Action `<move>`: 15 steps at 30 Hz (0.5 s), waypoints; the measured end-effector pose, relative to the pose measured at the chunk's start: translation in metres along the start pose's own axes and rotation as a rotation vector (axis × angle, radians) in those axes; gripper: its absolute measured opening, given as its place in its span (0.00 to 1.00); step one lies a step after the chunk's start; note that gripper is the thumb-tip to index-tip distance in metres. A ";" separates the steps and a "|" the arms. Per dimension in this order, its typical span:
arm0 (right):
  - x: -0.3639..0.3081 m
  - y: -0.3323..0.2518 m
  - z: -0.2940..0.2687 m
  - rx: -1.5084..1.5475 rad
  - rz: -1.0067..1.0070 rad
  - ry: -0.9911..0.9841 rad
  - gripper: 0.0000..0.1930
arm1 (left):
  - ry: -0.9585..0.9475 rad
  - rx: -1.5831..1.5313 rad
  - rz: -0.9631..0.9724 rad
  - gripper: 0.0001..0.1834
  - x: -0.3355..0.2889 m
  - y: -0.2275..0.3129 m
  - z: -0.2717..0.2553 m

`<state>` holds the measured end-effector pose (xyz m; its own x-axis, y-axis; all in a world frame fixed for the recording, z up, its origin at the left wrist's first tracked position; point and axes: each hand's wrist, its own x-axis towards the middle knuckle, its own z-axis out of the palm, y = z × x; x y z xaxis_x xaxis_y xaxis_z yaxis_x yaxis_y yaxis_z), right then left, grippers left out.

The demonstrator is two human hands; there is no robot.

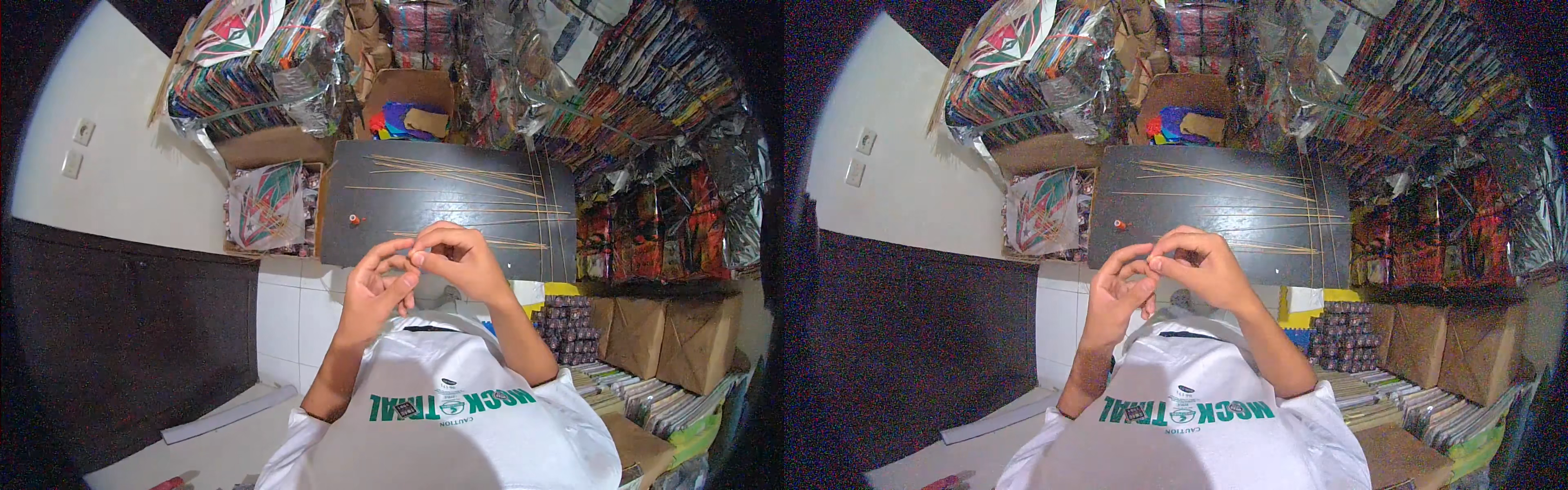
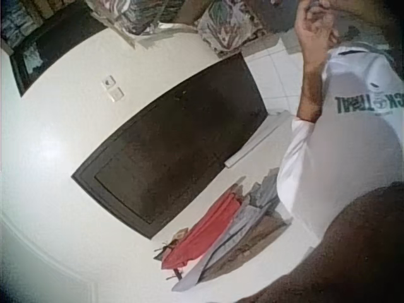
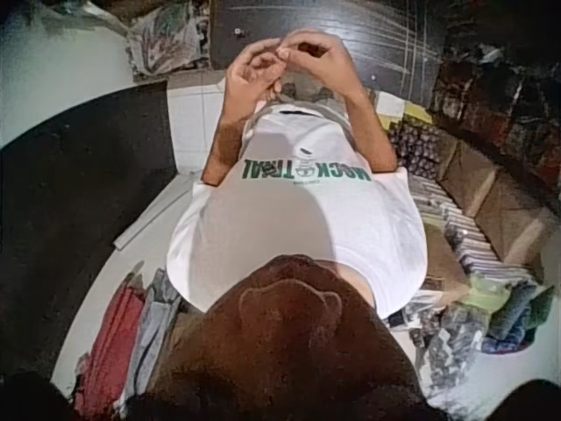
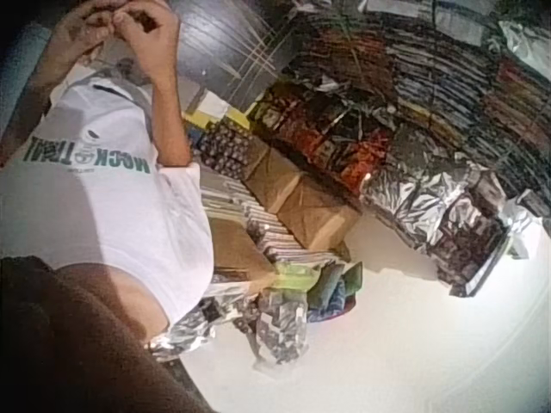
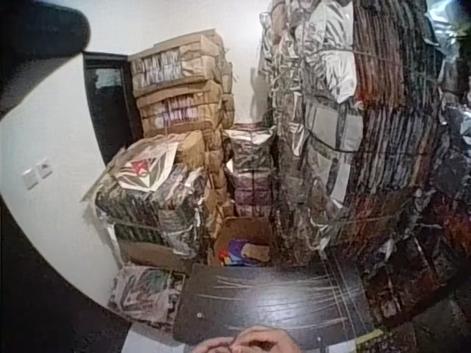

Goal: The person assembles a kite frame using thin wooden sticks and red string. They tie the sticks together to form a cross shape and wrap the string around the intersection to secure the structure.

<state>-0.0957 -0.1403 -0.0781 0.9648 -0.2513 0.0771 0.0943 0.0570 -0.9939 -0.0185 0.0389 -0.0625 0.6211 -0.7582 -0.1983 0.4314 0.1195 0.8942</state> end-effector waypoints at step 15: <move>-0.005 -0.009 -0.002 -0.148 -0.096 0.002 0.05 | 0.007 0.132 0.111 0.10 0.006 0.000 -0.016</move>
<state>-0.1014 -0.1414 -0.0692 0.9526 -0.2505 0.1726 0.1490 -0.1104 -0.9827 -0.0042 0.0443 -0.0705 0.6647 -0.7406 -0.0981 0.2707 0.1163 0.9556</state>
